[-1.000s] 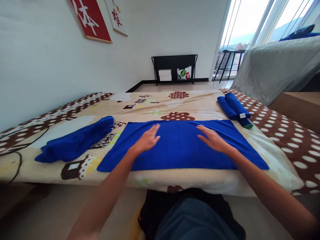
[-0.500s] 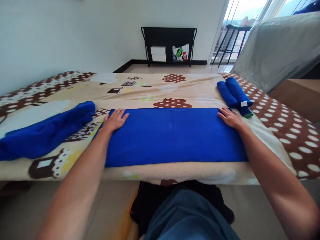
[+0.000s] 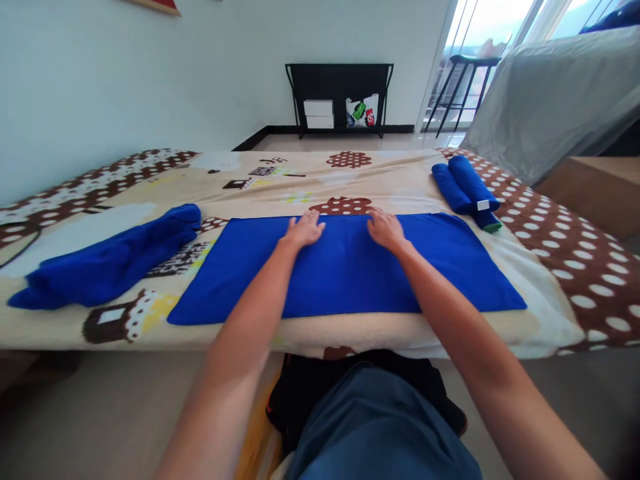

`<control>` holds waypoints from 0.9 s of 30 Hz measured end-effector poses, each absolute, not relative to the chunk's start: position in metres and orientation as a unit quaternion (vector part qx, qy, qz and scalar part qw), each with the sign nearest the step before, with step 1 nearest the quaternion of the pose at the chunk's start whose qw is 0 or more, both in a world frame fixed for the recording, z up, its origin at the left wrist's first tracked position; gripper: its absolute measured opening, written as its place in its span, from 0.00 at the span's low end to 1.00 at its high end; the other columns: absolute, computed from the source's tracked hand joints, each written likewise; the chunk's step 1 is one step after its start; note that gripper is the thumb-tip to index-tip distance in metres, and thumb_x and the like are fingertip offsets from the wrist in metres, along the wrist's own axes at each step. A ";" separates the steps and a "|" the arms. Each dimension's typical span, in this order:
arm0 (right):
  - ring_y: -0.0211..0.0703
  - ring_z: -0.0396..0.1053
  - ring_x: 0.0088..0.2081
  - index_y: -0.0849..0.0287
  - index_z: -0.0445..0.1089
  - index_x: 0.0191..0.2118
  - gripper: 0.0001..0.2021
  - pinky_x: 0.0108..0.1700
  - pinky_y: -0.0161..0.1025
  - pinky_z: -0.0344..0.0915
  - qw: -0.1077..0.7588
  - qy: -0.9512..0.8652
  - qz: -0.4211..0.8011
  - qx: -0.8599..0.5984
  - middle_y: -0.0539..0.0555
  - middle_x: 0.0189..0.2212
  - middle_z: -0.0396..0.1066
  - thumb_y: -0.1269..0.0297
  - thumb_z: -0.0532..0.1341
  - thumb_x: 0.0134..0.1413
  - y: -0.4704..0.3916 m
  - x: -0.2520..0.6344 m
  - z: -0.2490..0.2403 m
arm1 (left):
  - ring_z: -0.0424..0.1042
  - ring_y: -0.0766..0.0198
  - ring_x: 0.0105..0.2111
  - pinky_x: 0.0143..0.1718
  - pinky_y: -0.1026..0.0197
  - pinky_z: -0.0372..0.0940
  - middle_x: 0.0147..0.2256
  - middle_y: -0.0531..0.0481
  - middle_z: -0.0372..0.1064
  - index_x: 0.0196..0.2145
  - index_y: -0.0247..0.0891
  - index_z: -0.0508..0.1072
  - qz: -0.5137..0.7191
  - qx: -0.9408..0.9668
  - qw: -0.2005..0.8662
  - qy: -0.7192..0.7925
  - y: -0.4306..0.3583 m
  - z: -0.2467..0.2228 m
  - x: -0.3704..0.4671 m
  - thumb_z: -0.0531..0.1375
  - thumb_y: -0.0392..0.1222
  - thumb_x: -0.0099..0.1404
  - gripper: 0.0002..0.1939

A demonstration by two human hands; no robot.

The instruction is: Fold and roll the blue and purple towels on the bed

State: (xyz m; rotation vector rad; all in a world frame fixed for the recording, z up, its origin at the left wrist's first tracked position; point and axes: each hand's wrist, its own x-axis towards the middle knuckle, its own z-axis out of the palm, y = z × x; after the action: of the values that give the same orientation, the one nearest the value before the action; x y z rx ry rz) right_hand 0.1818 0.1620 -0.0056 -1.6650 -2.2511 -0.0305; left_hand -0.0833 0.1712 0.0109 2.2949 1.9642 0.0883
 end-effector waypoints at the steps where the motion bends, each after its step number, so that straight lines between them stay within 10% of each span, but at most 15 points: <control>1: 0.45 0.55 0.67 0.63 0.59 0.66 0.29 0.67 0.44 0.52 0.166 -0.812 0.000 -0.560 0.52 0.67 0.56 0.54 0.39 0.69 0.160 0.164 -0.008 | 0.42 0.52 0.71 0.68 0.44 0.41 0.72 0.45 0.42 0.71 0.40 0.49 0.027 0.774 0.068 0.629 0.170 0.006 -0.066 0.41 0.57 0.74 0.34; 5: 0.42 0.50 0.69 0.53 0.58 0.67 0.31 0.68 0.43 0.49 0.151 -0.843 0.032 -0.515 0.43 0.68 0.54 0.45 0.38 0.69 0.156 0.154 -0.019 | 0.39 0.55 0.72 0.69 0.45 0.38 0.72 0.49 0.38 0.71 0.44 0.48 0.041 0.792 0.069 0.606 0.160 -0.008 -0.043 0.39 0.59 0.74 0.33; 15: 0.49 0.47 0.70 0.58 0.56 0.69 0.29 0.70 0.53 0.45 0.136 -0.702 0.031 -0.699 0.56 0.69 0.50 0.49 0.44 0.69 0.151 0.359 -0.025 | 0.38 0.49 0.72 0.67 0.33 0.37 0.72 0.43 0.37 0.72 0.37 0.47 0.051 0.674 0.046 0.735 0.150 -0.001 -0.185 0.36 0.62 0.72 0.39; 27: 0.62 0.64 0.60 0.60 0.67 0.62 0.27 0.60 0.59 0.61 0.129 -0.604 -0.018 -0.786 0.63 0.61 0.65 0.51 0.48 0.66 0.156 0.404 -0.030 | 0.39 0.52 0.72 0.68 0.35 0.39 0.72 0.47 0.38 0.71 0.42 0.48 0.047 0.651 0.025 0.758 0.151 -0.009 -0.212 0.35 0.63 0.71 0.39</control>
State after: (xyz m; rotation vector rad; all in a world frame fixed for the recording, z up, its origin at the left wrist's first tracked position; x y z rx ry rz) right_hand 0.4037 0.1560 -0.0298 -2.2850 -1.7566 -0.0527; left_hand -0.2119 0.1515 -0.0094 2.0116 2.3422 0.1440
